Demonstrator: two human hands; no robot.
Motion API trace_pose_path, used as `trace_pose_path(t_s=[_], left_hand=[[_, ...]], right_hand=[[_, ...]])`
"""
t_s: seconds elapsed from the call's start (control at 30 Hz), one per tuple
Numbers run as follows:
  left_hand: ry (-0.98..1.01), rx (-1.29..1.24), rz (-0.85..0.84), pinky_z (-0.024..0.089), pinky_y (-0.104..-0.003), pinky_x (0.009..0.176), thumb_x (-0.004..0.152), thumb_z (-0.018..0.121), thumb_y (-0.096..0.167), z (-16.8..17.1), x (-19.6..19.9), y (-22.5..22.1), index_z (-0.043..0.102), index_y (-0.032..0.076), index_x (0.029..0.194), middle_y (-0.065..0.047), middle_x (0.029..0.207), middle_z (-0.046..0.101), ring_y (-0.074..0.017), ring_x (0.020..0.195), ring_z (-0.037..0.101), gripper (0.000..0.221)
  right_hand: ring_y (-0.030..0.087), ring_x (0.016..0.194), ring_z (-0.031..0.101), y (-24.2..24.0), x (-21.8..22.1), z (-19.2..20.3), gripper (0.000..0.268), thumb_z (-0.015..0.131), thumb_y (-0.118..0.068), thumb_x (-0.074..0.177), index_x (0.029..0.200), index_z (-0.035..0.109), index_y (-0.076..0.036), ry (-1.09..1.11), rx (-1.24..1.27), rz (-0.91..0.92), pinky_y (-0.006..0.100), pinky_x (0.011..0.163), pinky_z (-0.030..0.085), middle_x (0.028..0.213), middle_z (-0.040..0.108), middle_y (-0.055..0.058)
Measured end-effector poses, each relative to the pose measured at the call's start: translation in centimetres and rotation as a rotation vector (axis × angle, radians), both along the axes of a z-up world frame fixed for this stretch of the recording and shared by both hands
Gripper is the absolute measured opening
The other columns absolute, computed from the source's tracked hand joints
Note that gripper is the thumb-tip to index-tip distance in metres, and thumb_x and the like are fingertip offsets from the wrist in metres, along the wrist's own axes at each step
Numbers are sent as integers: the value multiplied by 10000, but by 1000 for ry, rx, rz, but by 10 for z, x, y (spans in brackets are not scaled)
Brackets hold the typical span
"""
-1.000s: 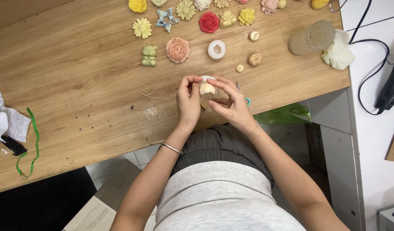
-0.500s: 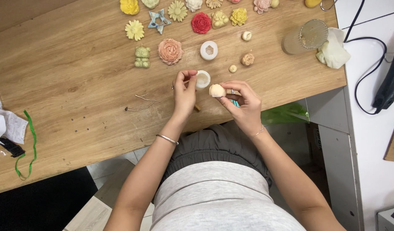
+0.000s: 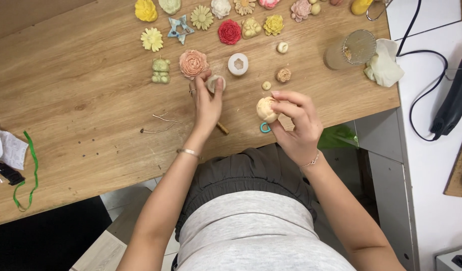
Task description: Hand-shaping and detailing wax flower petals and assembling them with a wick and tools.
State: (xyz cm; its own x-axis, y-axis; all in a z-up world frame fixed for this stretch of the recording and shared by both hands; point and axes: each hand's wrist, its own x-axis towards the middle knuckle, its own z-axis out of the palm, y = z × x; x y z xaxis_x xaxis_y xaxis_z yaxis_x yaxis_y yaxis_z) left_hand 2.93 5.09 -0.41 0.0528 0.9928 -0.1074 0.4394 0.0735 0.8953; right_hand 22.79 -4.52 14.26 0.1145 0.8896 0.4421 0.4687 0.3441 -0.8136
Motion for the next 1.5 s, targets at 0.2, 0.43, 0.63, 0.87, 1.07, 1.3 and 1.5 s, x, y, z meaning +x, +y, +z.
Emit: trace_pose_path(t_s=[0.2, 0.43, 0.63, 0.87, 1.07, 1.3, 1.5], left_hand=[[-863, -143, -461, 379, -413, 1287, 927, 792, 327, 154, 1, -50, 273, 66, 1622, -143, 1602, 447, -246, 1504, 464, 906], [-554, 5, -337, 610, -336, 1113, 873, 881, 64, 158, -11, -58, 604, 48, 1447, -92, 1429, 655, -199, 1260, 686, 638], [-329, 328, -220, 597, -321, 1067, 821, 924, 74, 163, -31, -59, 660, 71, 1302, -82, 1313, 705, -199, 1217, 707, 548], [-298, 323, -135, 612, -307, 1043, 829, 912, 93, 148, -55, -68, 644, 50, 1273, -91, 1289, 701, -192, 1188, 713, 520], [-567, 13, 176, 641, -325, 1014, 870, 821, -11, 113, -117, -79, 604, 3, 1289, -122, 1291, 686, -190, 1155, 712, 472], [-564, -64, 243, 616, -319, 1014, 864, 785, -92, 103, -162, -95, 581, -14, 1297, -122, 1290, 643, -169, 1162, 680, 485], [-622, -55, 177, 599, -308, 1045, 880, 779, -98, 118, -151, -101, 586, -28, 1327, -118, 1342, 644, -150, 1183, 663, 491]], right_hand=[[327, 1175, 674, 9, -1, -3, 448, 835, 106, 878, 1234, 602, -37, -267, 237, 79, 406, 978, 623, 1277, 629, 151], [368, 1176, 649, 16, -18, 2, 453, 805, 8, 879, 1266, 571, -21, -269, 247, 206, 432, 1005, 585, 1283, 604, 195], [319, 1102, 664, 10, -11, -41, 338, 772, -12, 944, 1245, 618, -25, -321, -125, 112, 385, 919, 572, 1231, 635, 168], [387, 985, 645, -18, 1, -121, 291, 767, -125, 871, 1136, 687, -35, -597, -577, 27, 483, 784, 537, 1042, 657, 187], [344, 862, 687, -28, -8, -147, 211, 755, -240, 955, 981, 682, -44, -632, -695, -38, 453, 755, 551, 927, 696, 167], [404, 801, 707, 3, -81, -144, 445, 711, -331, 944, 1243, 585, -27, -582, -667, 205, 498, 673, 561, 1024, 698, 233], [445, 826, 693, 8, -112, -170, 568, 654, -286, 935, 1449, 480, -120, -742, -659, 391, 534, 665, 558, 1087, 682, 212]])
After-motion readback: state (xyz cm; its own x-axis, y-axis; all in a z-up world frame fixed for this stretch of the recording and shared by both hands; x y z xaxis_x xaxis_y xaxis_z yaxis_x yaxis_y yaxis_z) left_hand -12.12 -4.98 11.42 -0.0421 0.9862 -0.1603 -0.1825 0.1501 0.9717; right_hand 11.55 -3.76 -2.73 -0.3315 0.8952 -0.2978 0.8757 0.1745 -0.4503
